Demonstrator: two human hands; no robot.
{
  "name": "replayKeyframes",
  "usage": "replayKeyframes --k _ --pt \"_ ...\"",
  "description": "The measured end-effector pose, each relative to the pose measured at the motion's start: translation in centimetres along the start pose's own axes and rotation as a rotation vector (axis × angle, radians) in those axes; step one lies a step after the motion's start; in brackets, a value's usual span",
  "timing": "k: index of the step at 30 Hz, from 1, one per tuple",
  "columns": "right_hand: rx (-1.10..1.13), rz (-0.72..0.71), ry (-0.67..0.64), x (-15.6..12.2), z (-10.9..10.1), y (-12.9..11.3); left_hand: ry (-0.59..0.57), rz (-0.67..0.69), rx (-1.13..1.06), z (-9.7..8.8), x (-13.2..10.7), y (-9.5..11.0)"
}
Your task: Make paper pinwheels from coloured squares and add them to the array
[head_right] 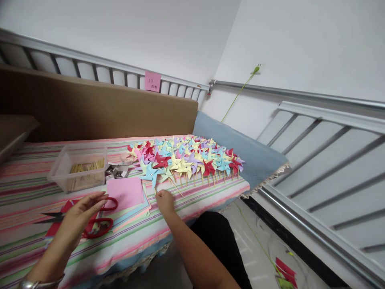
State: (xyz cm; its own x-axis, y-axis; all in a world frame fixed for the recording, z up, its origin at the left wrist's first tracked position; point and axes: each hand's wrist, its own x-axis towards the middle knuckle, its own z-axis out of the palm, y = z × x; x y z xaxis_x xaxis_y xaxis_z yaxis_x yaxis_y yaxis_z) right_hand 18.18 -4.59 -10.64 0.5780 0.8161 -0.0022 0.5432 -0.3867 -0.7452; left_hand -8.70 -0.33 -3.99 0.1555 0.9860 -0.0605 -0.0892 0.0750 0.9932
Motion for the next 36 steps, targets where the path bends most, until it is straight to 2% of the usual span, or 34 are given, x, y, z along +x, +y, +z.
replayKeyframes --k 11,24,31,36 --pt "-0.060 -0.010 -0.005 -0.4 -0.4 -0.9 -0.003 -0.014 0.012 0.1 -0.3 0.4" --pt "-0.043 -0.056 0.026 -0.6 -0.2 -0.6 -0.024 -0.026 0.012 0.3 -0.3 0.5" --pt "-0.020 -0.070 0.058 0.3 -1.6 0.2 0.002 -0.040 0.005 0.2 -0.4 0.7" --pt "-0.063 -0.021 0.018 1.5 -2.4 1.0 -0.012 -0.028 0.007 0.2 -0.3 0.5"
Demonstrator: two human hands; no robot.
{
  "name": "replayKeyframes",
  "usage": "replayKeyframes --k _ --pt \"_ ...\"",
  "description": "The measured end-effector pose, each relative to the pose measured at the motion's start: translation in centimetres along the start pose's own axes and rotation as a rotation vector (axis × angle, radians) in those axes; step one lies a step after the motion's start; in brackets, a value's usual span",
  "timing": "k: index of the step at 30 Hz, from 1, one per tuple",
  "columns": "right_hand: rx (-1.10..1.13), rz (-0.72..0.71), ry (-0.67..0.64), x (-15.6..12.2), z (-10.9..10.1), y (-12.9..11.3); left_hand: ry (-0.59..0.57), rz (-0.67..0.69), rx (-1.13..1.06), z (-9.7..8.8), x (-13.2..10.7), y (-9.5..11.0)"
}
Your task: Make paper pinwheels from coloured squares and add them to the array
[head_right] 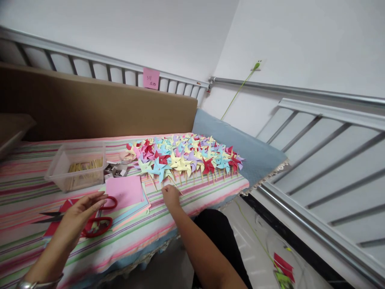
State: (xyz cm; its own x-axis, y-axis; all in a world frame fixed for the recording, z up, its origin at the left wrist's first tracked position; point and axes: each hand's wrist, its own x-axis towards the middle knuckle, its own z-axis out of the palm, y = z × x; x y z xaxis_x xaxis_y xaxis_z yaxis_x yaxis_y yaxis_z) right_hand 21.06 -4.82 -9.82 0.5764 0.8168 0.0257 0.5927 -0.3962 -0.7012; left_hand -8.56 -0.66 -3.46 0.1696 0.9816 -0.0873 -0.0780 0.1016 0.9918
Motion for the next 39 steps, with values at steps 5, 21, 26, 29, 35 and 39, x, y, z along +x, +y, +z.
replayKeyframes --k 5,21,26,29,35,39 --pt "-0.034 0.041 -0.037 0.3 0.1 0.0 -0.013 0.010 0.010 0.0 0.1 -0.1" --pt "0.041 0.068 0.013 1.7 1.3 0.1 -0.024 -0.034 0.021 0.3 -0.1 0.0" --pt "0.043 0.099 0.007 1.7 1.4 0.3 -0.040 -0.051 0.040 0.9 -0.3 0.2" --pt "0.032 0.117 -0.021 1.8 1.3 0.2 -0.031 -0.054 0.033 1.2 -0.4 0.4" --pt "0.028 0.155 -0.085 2.5 1.1 -0.2 -0.042 -0.059 0.022 1.1 -0.3 -0.2" --pt "0.046 0.161 -0.099 2.8 1.0 -0.2 -0.049 -0.034 0.015 1.0 -0.2 -1.1"
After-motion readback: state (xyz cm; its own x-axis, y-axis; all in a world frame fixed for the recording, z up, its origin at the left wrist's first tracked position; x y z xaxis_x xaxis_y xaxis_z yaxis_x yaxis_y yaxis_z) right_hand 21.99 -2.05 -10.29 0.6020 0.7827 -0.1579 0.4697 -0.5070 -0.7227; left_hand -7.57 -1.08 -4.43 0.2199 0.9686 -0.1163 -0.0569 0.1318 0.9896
